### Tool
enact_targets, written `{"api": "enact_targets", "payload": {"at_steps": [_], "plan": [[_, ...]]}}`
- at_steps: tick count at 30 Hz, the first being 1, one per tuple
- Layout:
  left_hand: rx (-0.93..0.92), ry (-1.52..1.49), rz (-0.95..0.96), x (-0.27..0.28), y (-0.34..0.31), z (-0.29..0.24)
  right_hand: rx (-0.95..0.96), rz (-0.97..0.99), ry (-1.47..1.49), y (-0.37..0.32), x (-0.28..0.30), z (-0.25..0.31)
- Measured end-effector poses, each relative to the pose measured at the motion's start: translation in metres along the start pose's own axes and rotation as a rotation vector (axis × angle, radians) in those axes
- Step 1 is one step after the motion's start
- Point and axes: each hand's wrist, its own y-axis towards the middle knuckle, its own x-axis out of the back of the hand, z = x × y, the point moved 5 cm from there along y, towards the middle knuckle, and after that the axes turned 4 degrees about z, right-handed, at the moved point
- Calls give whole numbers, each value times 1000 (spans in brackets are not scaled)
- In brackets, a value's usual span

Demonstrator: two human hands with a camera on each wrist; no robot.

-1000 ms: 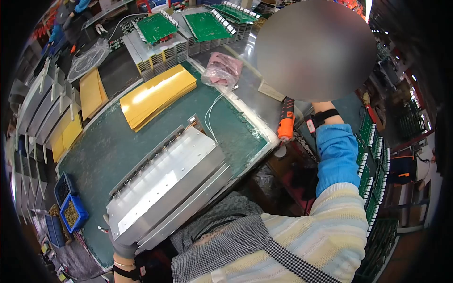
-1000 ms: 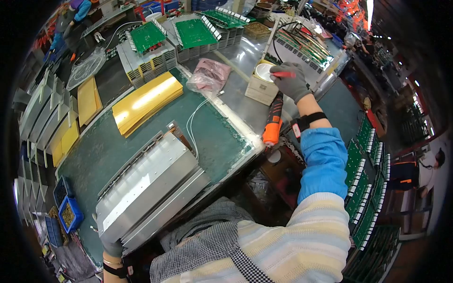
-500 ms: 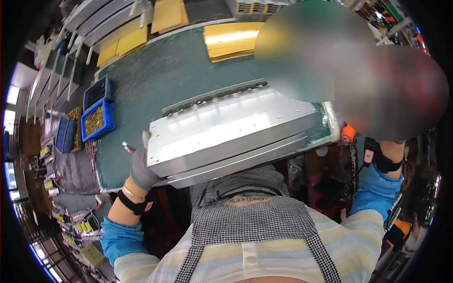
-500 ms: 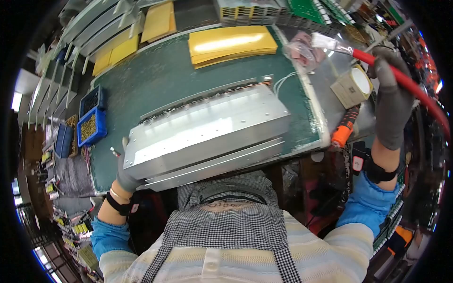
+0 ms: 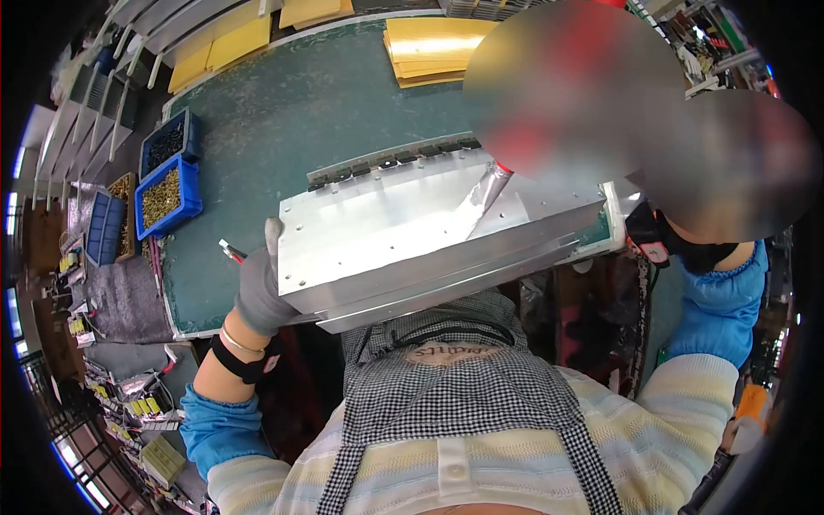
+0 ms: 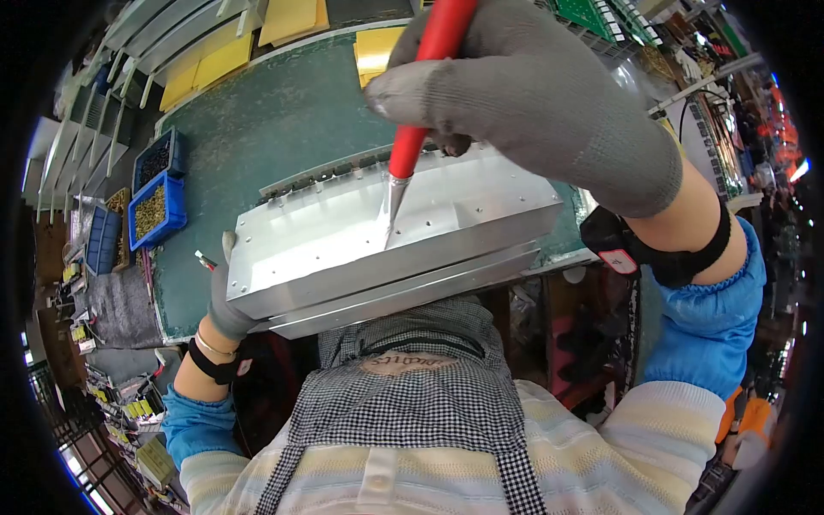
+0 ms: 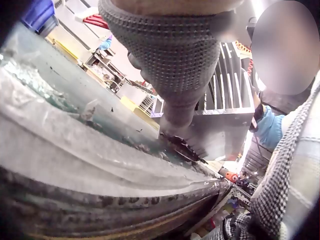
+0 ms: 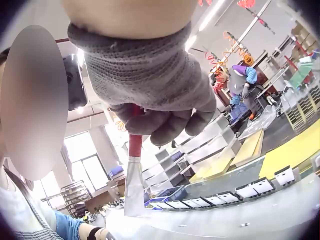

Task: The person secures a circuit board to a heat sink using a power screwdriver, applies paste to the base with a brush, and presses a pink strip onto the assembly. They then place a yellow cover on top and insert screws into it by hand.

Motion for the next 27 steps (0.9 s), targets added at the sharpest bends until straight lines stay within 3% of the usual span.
{"api": "enact_targets", "payload": {"at_steps": [4, 9, 13, 16, 18, 20, 27], "plan": [[-76, 75, -27, 2, 3, -6, -35, 44, -64, 3, 5, -4], [20, 95, 93, -13, -9, 7, -131, -42, -100, -6, 26, -16], [21, 168, 82, -19, -10, 8, -173, -21, -105, -12, 44, -34], [102, 28, 72, -13, -10, 8, -154, -80, -101, -19, 54, -42], [373, -516, 35, -24, -18, 20, -187, -16, -104, -21, 64, -49], [509, -787, 24, -32, -23, 25, -228, -18, -131, -26, 72, -52], [577, -943, 31, -35, -25, 25, -244, -84, -184, -41, 86, -56]]}}
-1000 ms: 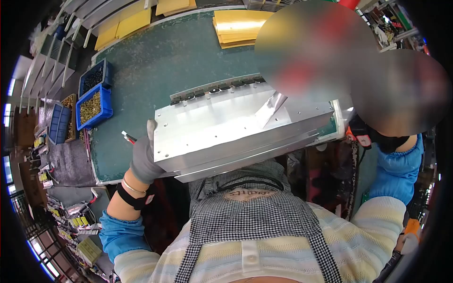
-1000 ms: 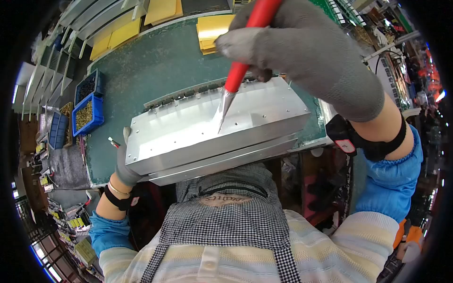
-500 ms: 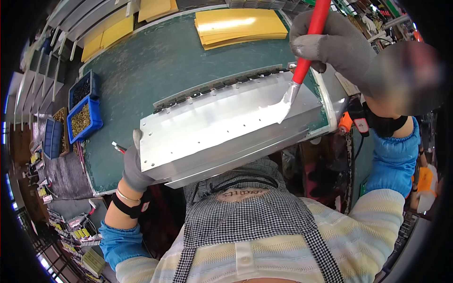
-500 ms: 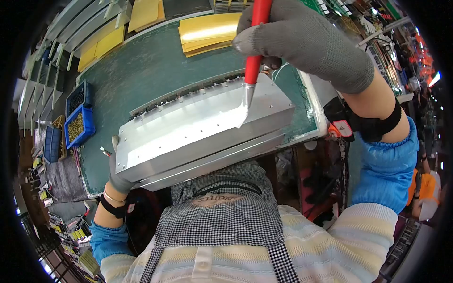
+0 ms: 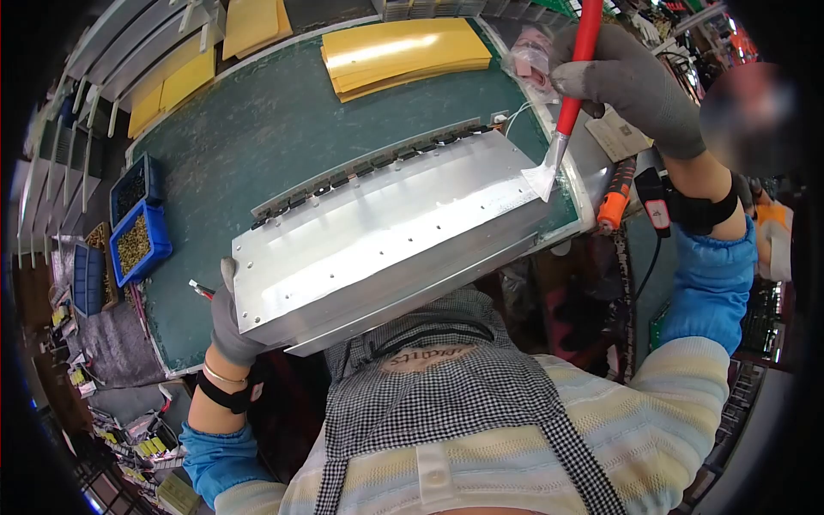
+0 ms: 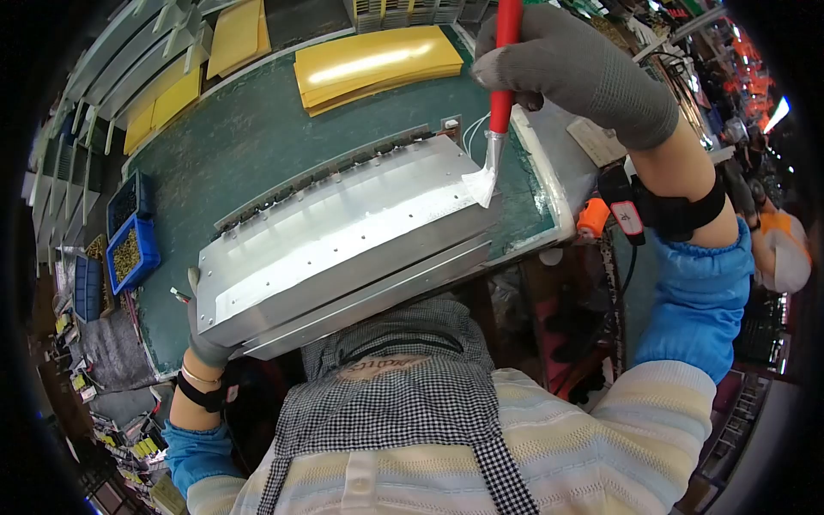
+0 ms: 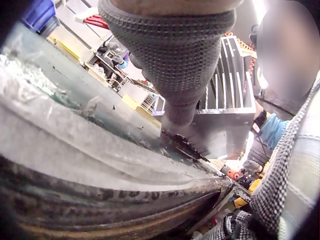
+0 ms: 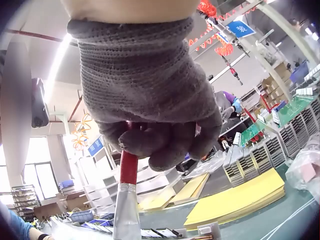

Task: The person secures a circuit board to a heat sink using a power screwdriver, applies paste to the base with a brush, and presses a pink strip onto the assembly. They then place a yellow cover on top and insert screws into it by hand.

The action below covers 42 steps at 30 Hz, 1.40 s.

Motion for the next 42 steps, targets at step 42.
{"api": "enact_targets", "payload": {"at_steps": [42], "plan": [[-365, 1071, 10, -2, 1, -43, 209, -242, 305, -21, 18, -18]]}}
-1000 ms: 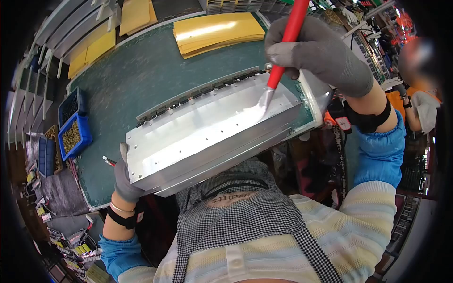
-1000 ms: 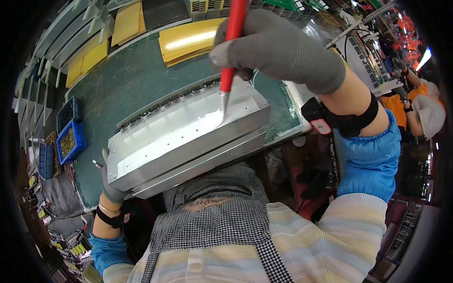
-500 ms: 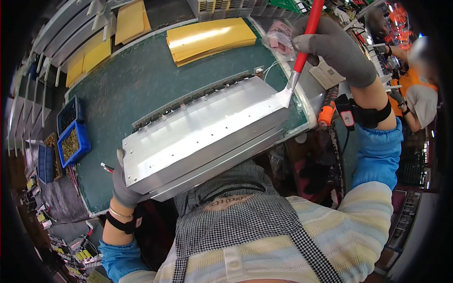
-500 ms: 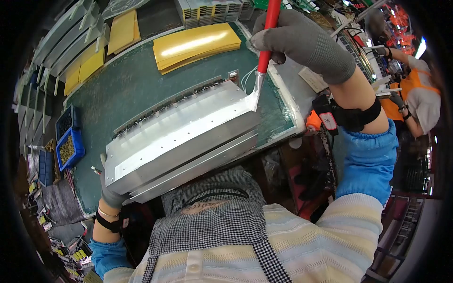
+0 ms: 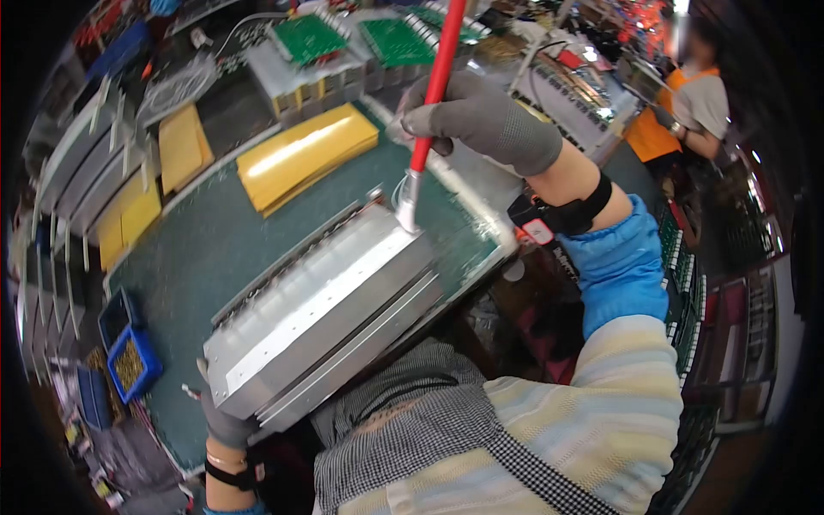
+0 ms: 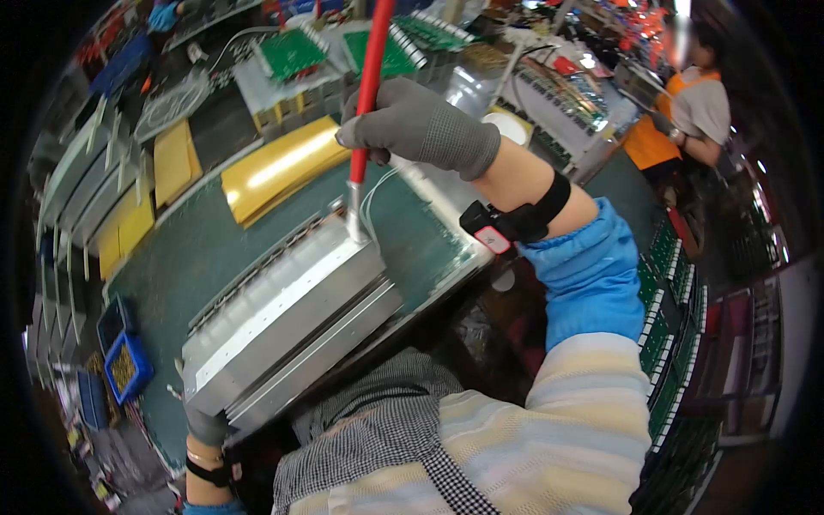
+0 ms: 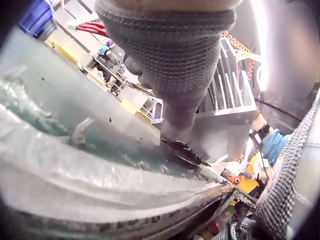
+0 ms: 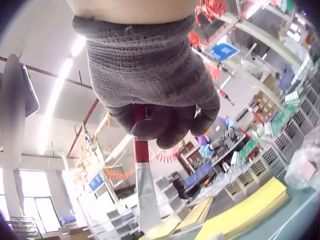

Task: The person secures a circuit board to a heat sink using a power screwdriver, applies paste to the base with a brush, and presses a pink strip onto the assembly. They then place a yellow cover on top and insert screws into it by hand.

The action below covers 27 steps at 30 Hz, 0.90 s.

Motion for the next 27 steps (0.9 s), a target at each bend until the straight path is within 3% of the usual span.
{"api": "enact_targets", "payload": {"at_steps": [2, 7, 8, 9, 11, 12, 14, 15, 16, 19, 20, 23, 27], "plan": [[-12, -61, -88, 12, 8, -4, 167, -143, 53, -8, 27, 9], [-109, -103, -189, 29, 21, -9, 271, -593, -187, -67, 156, -2], [-28, -130, -205, 20, 17, 2, 253, -677, -424, -86, 188, -12], [96, -214, -66, 14, 17, 12, 229, -754, -664, -104, 216, -21], [351, -375, 217, -1, 11, 28, -52, -917, -696, -130, 264, -46], [232, -534, -7, -4, 13, 26, -149, -961, -544, -140, 281, -62], [62, -496, -36, -6, 21, 27, -259, -1017, -786, -156, 311, -85], [19, -393, 2, -9, 26, 32, -315, -1039, -907, -157, 315, -91], [116, -610, 106, -16, 27, 42, -308, -1071, -810, -156, 319, -102], [176, -757, 163, -5, 37, 46, -299, -1021, -874, -146, 304, -113], [92, -605, 220, 1, 40, 42, -243, -1028, -920, -139, 292, -113], [208, -947, 107, 5, 40, 40, -106, -1013, -1105, -120, 269, -122], [185, -900, 138, 4, 41, 40, -150, -914, -1166, -103, 249, -139]]}}
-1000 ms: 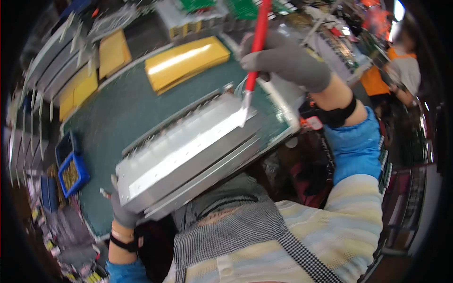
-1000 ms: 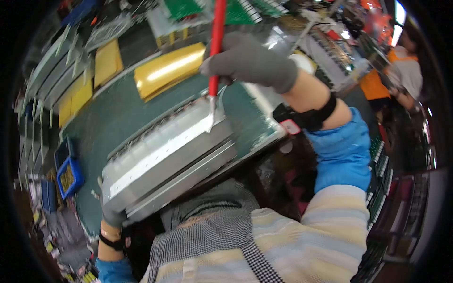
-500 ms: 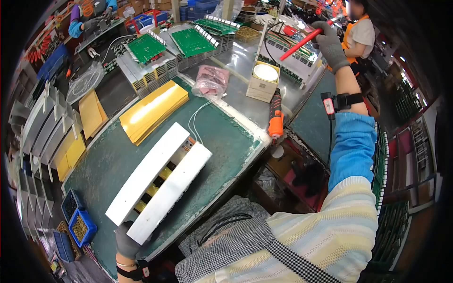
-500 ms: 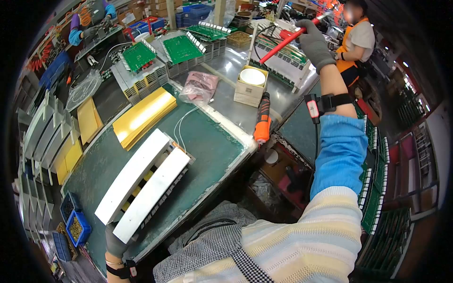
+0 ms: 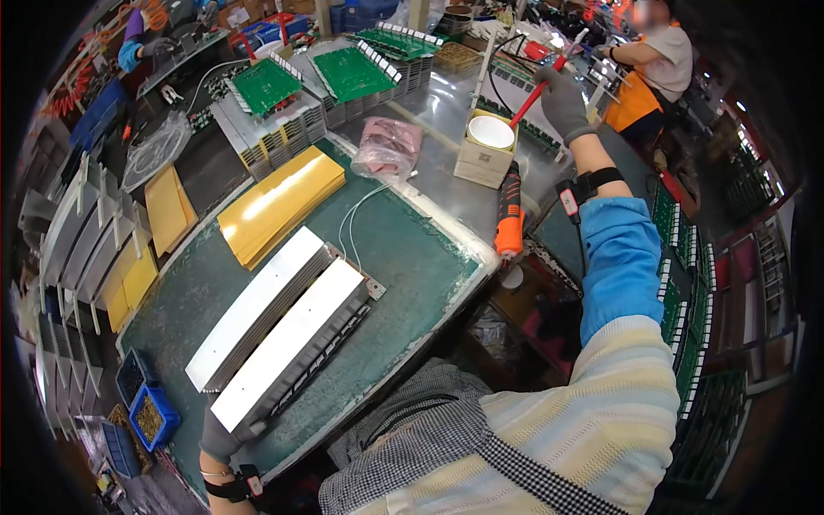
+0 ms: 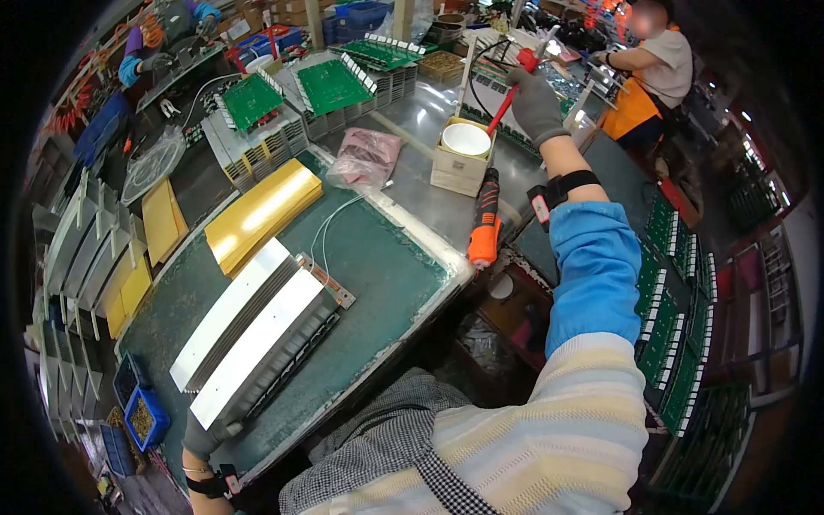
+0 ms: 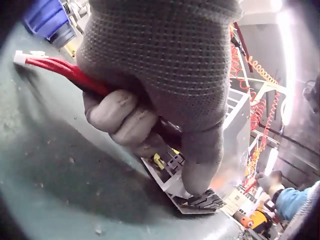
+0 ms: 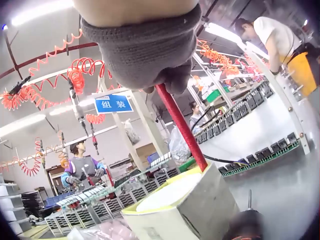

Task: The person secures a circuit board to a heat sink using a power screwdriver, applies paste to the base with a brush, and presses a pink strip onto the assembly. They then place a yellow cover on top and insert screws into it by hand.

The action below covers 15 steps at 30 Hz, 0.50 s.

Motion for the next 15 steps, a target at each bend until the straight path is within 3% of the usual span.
{"api": "enact_targets", "payload": {"at_steps": [2, 4, 5, 6, 8, 11, 13, 14, 15], "plan": [[-3, 102, 86, 2, 1, 3, -11, 158, -51, -7, -18, 2], [40, -51, 64, 1, -2, 3, 32, 357, -100, -15, -46, -8], [16, -1, 24, 3, -4, 6, 124, 357, -159, -27, -51, -5], [15, 2, -18, 3, -6, 6, -9, 519, -331, -34, -34, 25], [103, 81, -71, 4, -14, 0, -141, 535, -248, -38, -1, 86], [116, 426, -161, 10, -27, -9, 222, 602, 407, -56, -22, 144], [43, 485, -288, 12, -35, -11, 497, 741, 443, -73, -57, 190], [44, 459, -340, 11, -39, -14, 550, 829, 417, -80, -62, 220], [51, 453, -367, 8, -41, -22, 553, 889, 195, -87, -91, 233]]}}
